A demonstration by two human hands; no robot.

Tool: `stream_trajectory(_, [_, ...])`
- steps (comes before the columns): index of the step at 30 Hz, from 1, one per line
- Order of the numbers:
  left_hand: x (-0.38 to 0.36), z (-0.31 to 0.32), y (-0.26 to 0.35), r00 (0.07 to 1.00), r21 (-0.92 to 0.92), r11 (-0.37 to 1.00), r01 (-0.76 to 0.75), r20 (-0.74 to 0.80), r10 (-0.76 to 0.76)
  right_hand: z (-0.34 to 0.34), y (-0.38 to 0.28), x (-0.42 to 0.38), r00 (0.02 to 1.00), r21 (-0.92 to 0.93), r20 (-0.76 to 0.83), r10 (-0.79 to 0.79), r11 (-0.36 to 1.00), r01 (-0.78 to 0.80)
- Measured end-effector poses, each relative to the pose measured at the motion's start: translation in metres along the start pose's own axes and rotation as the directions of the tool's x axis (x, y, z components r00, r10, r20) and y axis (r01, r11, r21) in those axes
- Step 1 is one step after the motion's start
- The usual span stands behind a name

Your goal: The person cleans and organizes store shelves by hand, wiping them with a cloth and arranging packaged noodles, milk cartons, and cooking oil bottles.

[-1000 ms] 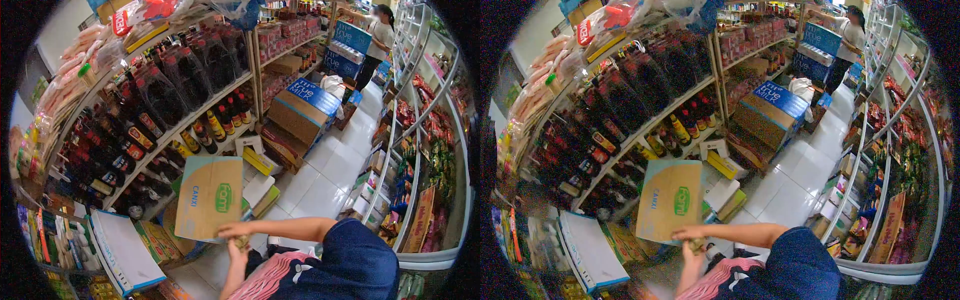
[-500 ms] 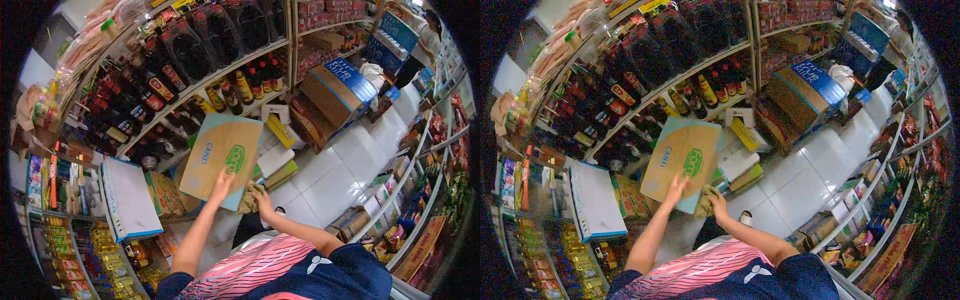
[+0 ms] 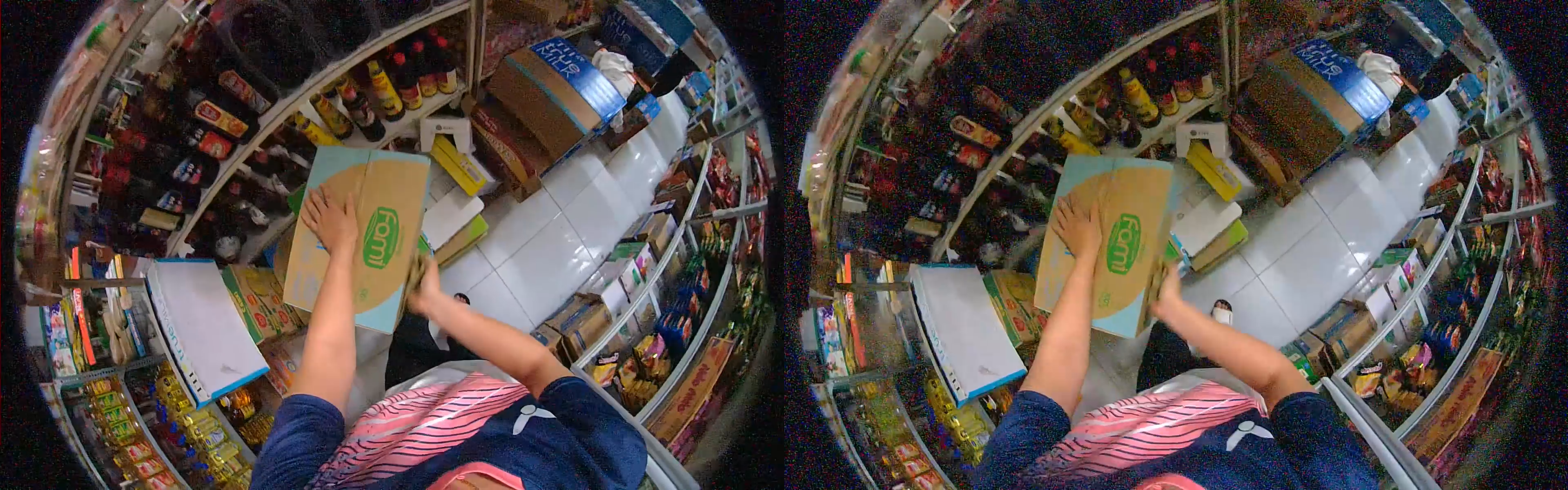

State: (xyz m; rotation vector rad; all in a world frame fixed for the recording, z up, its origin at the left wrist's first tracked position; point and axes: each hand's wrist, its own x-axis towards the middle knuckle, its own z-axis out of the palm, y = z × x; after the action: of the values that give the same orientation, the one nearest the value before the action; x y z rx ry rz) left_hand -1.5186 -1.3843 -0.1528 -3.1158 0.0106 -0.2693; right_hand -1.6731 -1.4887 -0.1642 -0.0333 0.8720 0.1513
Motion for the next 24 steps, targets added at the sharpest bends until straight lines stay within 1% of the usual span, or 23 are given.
stream_trajectory(1, [0.002, -0.001, 0.001, 0.999, -0.014, 1.0, -0.014, -0.038, 0.013, 0.009, -0.019, 0.018, 0.994, -0.031, 0.059, -0.096, 0.995, 0.098])
stream_trajectory(2, [0.004, -0.001, 0.002, 0.999, -0.015, 1.0, -0.007, -0.034, 0.007, 0.013, -0.034, 0.036, 0.973, -0.054, 0.13, -0.191, 0.978, 0.199])
stream_trajectory(3, [0.005, 0.0, 0.003, 1.0, -0.008, 1.0, -0.003, -0.025, 0.003, 0.01, -0.04, 0.05, 0.975, -0.055, 0.123, -0.186, 0.979, 0.194])
stream_trajectory(5, [0.005, 0.0, 0.003, 1.0, 0.007, 1.0, -0.003, -0.006, 0.003, 0.0, -0.042, 0.077, 0.881, -0.207, 0.179, -0.438, 0.859, 0.469])
stream_trajectory(6, [0.005, -0.002, 0.005, 1.0, 0.011, 1.0, -0.012, -0.017, 0.012, -0.004, -0.034, 0.073, 0.885, -0.205, 0.169, -0.433, 0.863, 0.461])
stream_trajectory(7, [0.005, -0.002, 0.004, 0.999, 0.017, 1.0, -0.02, -0.025, 0.021, -0.01, -0.018, 0.055, 0.785, -0.48, 0.199, -0.586, 0.64, 0.6])
stream_trajectory(8, [0.006, 0.0, 0.003, 1.0, 0.029, 0.999, -0.022, -0.015, 0.023, -0.02, 0.0, 0.042, 0.662, -0.694, 0.283, -0.694, 0.328, 0.641])
stream_trajectory(10, [0.007, 0.006, 0.001, 0.998, 0.043, 0.999, -0.032, -0.044, 0.034, -0.049, 0.034, 0.027, 0.717, -0.731, 0.25, -0.651, 0.358, 0.581])
stream_trajectory(11, [0.007, 0.008, 0.001, 0.999, 0.054, 0.998, -0.03, -0.031, 0.032, -0.058, 0.045, 0.025, 0.727, -0.735, 0.239, -0.643, 0.369, 0.569])
stream_trajectory(13, [0.005, 0.01, -0.001, 0.998, 0.001, 0.999, -0.033, -0.044, 0.033, -0.075, 0.065, 0.021, 0.669, -0.76, 0.292, -0.683, 0.259, 0.596])
stream_trajectory(14, [0.005, 0.01, -0.002, 0.998, 0.009, 0.999, -0.04, -0.04, 0.041, -0.077, 0.066, 0.03, 0.672, -0.758, 0.284, -0.684, 0.269, 0.594])
stream_trajectory(16, [0.007, 0.008, 0.001, 0.998, 0.015, 0.999, -0.034, -0.058, 0.035, -0.067, 0.045, 0.059, 0.684, -0.624, 0.266, -0.679, 0.42, 0.659])
stream_trajectory(18, [0.007, 0.011, 0.0, 0.998, 0.008, 0.999, -0.04, -0.057, 0.04, -0.042, 0.005, 0.091, 0.606, -0.783, 0.355, -0.712, 0.128, 0.608])
stream_trajectory(19, [0.006, 0.011, -0.001, 0.998, 0.008, 0.999, -0.04, -0.056, 0.04, -0.021, -0.023, 0.104, 0.583, -0.742, 0.4, -0.707, 0.123, 0.659])
stream_trajectory(20, [0.004, 0.006, 0.001, 1.0, -0.06, 0.998, -0.014, -0.028, 0.013, -0.006, -0.043, 0.11, 0.554, -0.694, 0.448, -0.702, 0.118, 0.71])
stream_trajectory(21, [0.003, 0.0, 0.004, 1.0, -0.14, 0.99, 0.011, -0.011, -0.012, -0.002, -0.048, 0.118, 0.535, -0.687, 0.465, -0.706, 0.094, 0.721])
stream_trajectory(22, [0.001, 0.025, -0.016, 0.998, -0.121, 0.992, -0.032, -0.048, 0.026, 0.003, -0.056, 0.139, 0.553, -0.713, 0.431, -0.713, 0.107, 0.693])
stream_trajectory(23, [0.004, 0.056, -0.029, 0.992, -0.136, 0.988, -0.075, -0.11, 0.06, 0.014, -0.075, 0.155, 0.517, -0.71, 0.452, -0.727, 0.057, 0.702])
stream_trajectory(24, [0.005, 0.028, -0.016, 0.998, -0.046, 0.997, -0.058, 0.026, 0.059, 0.018, -0.084, 0.163, 0.469, -0.71, 0.478, -0.743, -0.012, 0.704])
